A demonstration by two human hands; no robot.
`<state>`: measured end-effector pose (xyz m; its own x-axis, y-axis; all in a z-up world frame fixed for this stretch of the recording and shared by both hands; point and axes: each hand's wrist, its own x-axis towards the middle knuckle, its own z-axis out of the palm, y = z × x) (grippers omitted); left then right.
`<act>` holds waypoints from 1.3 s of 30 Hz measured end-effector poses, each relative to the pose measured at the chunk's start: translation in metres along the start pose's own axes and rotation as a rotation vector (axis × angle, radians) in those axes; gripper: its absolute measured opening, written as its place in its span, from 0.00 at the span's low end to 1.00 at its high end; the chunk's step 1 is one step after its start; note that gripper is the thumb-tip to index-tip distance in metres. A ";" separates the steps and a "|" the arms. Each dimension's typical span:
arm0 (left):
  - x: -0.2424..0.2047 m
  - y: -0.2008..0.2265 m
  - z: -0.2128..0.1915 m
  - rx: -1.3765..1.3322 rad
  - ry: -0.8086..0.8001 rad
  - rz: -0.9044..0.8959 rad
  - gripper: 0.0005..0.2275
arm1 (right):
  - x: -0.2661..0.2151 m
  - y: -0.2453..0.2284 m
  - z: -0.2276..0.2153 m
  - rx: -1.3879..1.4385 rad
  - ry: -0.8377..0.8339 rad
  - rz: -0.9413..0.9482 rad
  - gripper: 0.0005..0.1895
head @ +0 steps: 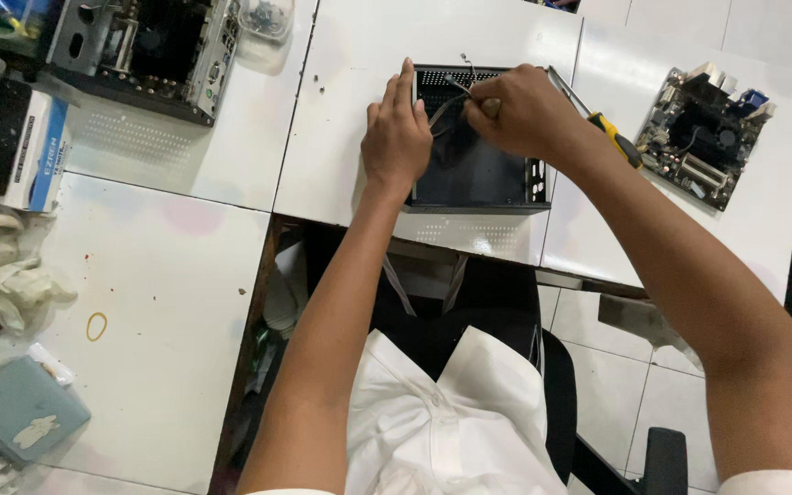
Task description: The person cleans the interior of a computer case with a brush, then places a motherboard inside. They connect a cable to the motherboard and use a screwdriver to secure the board to the case.
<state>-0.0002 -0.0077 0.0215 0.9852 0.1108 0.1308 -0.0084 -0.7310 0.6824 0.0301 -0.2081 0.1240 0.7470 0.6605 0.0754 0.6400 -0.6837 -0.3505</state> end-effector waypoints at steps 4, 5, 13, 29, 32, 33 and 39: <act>-0.002 -0.004 0.004 0.020 0.009 -0.008 0.25 | -0.007 -0.004 -0.006 -0.345 -0.323 0.280 0.30; -0.001 -0.002 0.003 0.016 0.009 -0.007 0.25 | -0.009 -0.004 -0.011 -0.214 -0.205 0.155 0.25; 0.001 -0.005 0.006 0.011 0.019 -0.006 0.24 | -0.031 -0.033 -0.027 0.071 -0.315 0.239 0.27; -0.007 0.021 -0.015 0.469 0.110 0.323 0.30 | -0.164 0.074 0.099 0.067 0.746 0.197 0.15; -0.008 0.040 0.006 0.506 0.147 0.465 0.37 | -0.166 0.055 0.116 0.013 0.667 0.237 0.26; -0.010 0.044 0.017 0.407 0.108 0.450 0.42 | -0.165 0.047 0.120 -0.050 0.623 0.229 0.34; 0.019 0.043 0.081 0.036 -0.015 0.182 0.51 | -0.164 0.033 0.110 -0.059 0.567 0.260 0.33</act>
<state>0.0318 -0.0914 -0.0054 0.9704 -0.0354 0.2390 -0.1809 -0.7619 0.6219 -0.0910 -0.3047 -0.0028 0.8486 0.2140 0.4839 0.4213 -0.8266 -0.3732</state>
